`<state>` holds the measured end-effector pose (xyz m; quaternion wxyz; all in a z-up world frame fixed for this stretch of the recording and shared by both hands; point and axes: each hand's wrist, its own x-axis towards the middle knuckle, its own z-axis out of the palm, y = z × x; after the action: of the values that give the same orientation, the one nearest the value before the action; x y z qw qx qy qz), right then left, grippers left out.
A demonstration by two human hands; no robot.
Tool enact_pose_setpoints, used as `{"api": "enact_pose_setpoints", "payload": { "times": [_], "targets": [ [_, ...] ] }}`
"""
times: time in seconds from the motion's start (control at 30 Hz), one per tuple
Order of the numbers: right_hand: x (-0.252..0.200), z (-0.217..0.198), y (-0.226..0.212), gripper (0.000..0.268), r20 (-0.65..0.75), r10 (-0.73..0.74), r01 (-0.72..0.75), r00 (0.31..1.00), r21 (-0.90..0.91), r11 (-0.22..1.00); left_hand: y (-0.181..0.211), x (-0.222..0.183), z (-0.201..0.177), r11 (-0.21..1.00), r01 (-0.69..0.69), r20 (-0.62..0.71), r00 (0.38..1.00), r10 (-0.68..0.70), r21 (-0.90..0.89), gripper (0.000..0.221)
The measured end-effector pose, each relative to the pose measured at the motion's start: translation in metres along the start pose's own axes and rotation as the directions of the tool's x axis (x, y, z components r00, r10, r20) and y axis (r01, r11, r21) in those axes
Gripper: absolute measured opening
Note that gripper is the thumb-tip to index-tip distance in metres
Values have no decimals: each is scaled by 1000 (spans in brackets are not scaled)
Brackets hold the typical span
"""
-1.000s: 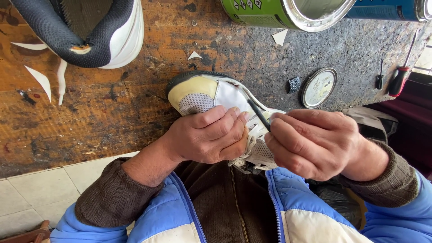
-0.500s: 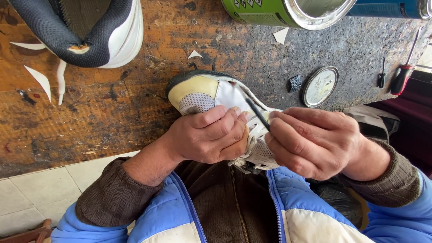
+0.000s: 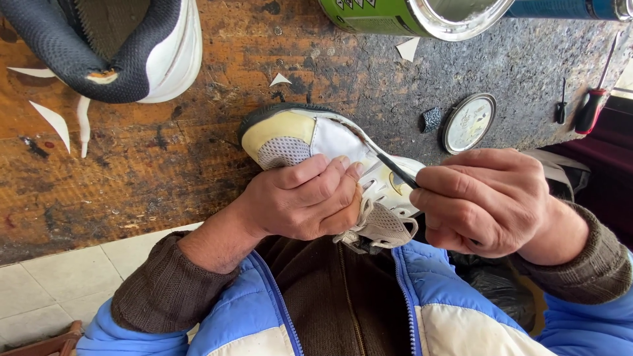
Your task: Applying adhesive to the inner edge of a sneaker sole using a small brush for repair.
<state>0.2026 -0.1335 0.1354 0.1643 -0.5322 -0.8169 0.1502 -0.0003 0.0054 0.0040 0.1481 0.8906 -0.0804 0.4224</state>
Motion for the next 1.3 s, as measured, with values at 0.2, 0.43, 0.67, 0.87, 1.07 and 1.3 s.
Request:
{"api": "enact_pose_setpoints", "payload": {
  "times": [0.2, 0.43, 0.67, 0.87, 1.07, 1.3],
  "targets": [
    [2, 4, 1, 41, -32, 38, -38, 999, 4, 999, 0, 0, 0, 1000, -4, 17, 1000, 4, -5, 10],
    [-2, -3, -2, 32, -34, 88, -86, 996, 54, 995, 1, 0, 0, 1000, -11, 28, 1000, 11, -15, 8],
    [-56, -43, -10, 17, -22, 319, -307, 947, 223, 925, 2, -1, 1, 1000, -3, 30, 1000, 3, -20, 10],
    [-130, -97, 2, 38, 666, 695, -227, -272, 657, -719, 3, -3, 1, 999, 1, 36, 999, 0, -36, 11],
    [-93, -55, 23, 36, -287, 751, -716, 594, 236, 657, 2, 4, -2, 999, 1, 16, 1000, 0, -35, 13],
    [27, -55, 59, 28, -349, 529, -523, 773, 120, 844, 2, 6, -2, 1000, -11, 14, 1000, 11, -29, 11]
  ]
}}
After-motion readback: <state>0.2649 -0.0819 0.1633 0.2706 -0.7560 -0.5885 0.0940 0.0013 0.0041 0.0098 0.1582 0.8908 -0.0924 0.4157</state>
